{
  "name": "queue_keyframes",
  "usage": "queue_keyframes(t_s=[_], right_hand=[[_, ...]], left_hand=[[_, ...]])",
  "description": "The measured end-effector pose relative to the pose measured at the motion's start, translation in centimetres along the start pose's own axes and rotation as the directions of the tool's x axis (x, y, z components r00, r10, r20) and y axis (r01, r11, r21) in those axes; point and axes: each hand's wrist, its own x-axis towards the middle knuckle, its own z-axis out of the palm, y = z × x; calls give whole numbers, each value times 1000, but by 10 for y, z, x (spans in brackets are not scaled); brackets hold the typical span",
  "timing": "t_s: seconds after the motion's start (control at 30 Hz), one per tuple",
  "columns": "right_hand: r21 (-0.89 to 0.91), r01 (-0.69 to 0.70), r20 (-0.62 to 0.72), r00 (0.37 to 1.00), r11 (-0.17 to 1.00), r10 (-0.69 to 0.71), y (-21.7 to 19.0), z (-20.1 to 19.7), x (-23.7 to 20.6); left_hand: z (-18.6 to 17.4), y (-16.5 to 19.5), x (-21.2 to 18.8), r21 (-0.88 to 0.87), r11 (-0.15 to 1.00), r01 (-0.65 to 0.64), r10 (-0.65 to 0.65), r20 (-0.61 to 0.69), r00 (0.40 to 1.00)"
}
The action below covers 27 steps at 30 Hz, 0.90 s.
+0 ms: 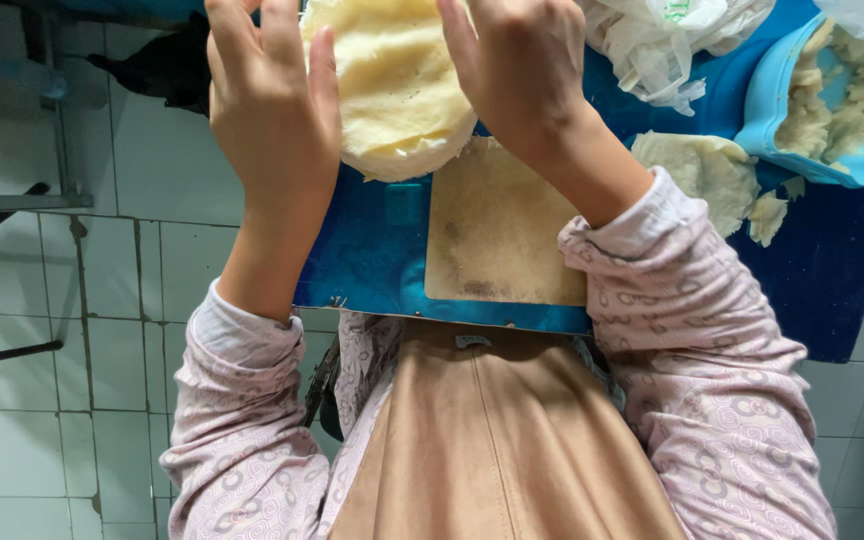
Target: The person sits at a blue table and peels thin, round pastry wrappers one at a time from a stack, tearing away ragged edge pieces and placing the peeled sheets onto a growing pile beside the stack. They occasionally press the pile flat and set discarded scraps aside.
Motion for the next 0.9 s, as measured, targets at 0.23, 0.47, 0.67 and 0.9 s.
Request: queue_keyframes(t_s=[0.23,0.47,0.67,0.9], right_hand=[[229,161,273,936,960,-223,-37,-36,-13],[190,233,260,925,954,-278,-44,-69,-36],[68,-151,439,892,986,107,-16,-169,-84],[-154,-342,368,851,927,375,5,-173,-154]], left_hand=[[-1,1,-11,-84,988,-133,151,266,952],[0,-8,-19,-87,992,-91,121,442,889],[-15,9,-21,-192,976,-99,145,243,959],[-41,96,-43,-665,728,170,68,316,946]])
